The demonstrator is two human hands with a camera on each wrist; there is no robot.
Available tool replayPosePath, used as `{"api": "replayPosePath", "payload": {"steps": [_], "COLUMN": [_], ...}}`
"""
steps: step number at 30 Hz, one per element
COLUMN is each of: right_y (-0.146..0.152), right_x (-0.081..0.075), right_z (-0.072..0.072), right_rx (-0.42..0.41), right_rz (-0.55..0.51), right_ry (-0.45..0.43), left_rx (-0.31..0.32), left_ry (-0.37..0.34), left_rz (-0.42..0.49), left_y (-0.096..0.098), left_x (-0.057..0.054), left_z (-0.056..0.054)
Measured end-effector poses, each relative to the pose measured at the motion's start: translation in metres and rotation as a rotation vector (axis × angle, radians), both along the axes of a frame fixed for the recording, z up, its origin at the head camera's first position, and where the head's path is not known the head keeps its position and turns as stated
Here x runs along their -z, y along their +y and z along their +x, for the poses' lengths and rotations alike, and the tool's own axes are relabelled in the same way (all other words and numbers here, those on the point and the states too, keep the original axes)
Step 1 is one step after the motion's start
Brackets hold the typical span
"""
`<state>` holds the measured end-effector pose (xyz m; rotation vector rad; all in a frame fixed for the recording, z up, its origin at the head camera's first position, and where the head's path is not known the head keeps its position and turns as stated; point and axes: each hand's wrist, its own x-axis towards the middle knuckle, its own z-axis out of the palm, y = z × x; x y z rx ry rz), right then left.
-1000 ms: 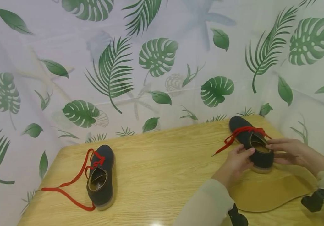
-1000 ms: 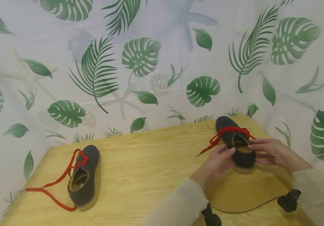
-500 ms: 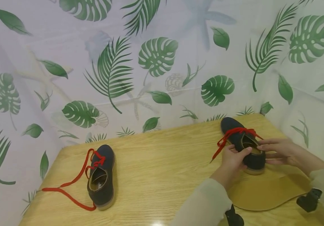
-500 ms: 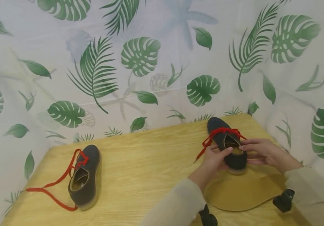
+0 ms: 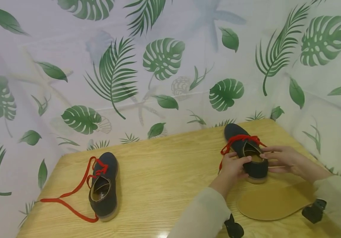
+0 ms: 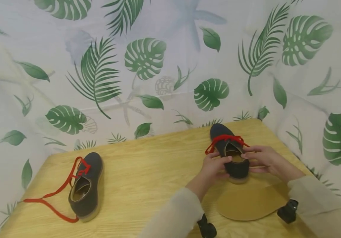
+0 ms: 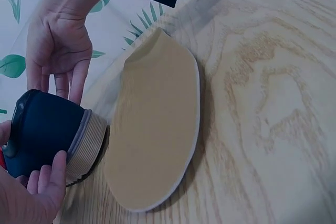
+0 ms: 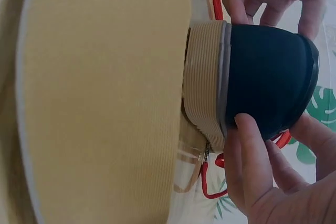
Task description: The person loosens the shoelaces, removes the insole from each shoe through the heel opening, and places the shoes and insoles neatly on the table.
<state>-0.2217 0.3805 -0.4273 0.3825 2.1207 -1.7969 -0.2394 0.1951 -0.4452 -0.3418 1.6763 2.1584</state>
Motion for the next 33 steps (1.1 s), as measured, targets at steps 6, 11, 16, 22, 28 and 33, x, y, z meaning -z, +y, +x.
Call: {"api": "replayPosePath", "payload": {"steps": [6, 11, 16, 22, 28, 33], "right_y": [-0.006, -0.011, -0.018, -0.029, -0.04, -0.046], "right_x": [-0.001, -0.004, -0.005, -0.002, 0.0, 0.001], "right_z": [-0.001, -0.002, -0.004, -0.006, -0.007, -0.008], "right_rx": [0.0, -0.008, -0.028, -0.039, -0.034, -0.033], "right_rz": [0.026, 0.013, 0.006, 0.019, 0.002, 0.013], "right_ry": [0.004, 0.013, 0.032, 0.048, 0.04, 0.048], "left_rx": [-0.001, -0.012, -0.014, 0.002, 0.015, 0.023], "left_ry": [-0.015, -0.005, 0.002, 0.011, 0.018, 0.027], "left_rz": [-0.029, -0.039, -0.022, -0.008, 0.029, 0.047], "left_y": [-0.005, -0.009, -0.017, -0.03, -0.043, -0.051], "left_x": [0.0, 0.0, 0.001, 0.003, 0.006, 0.008], "left_z": [-0.001, -0.002, -0.004, -0.004, -0.004, -0.003]}}
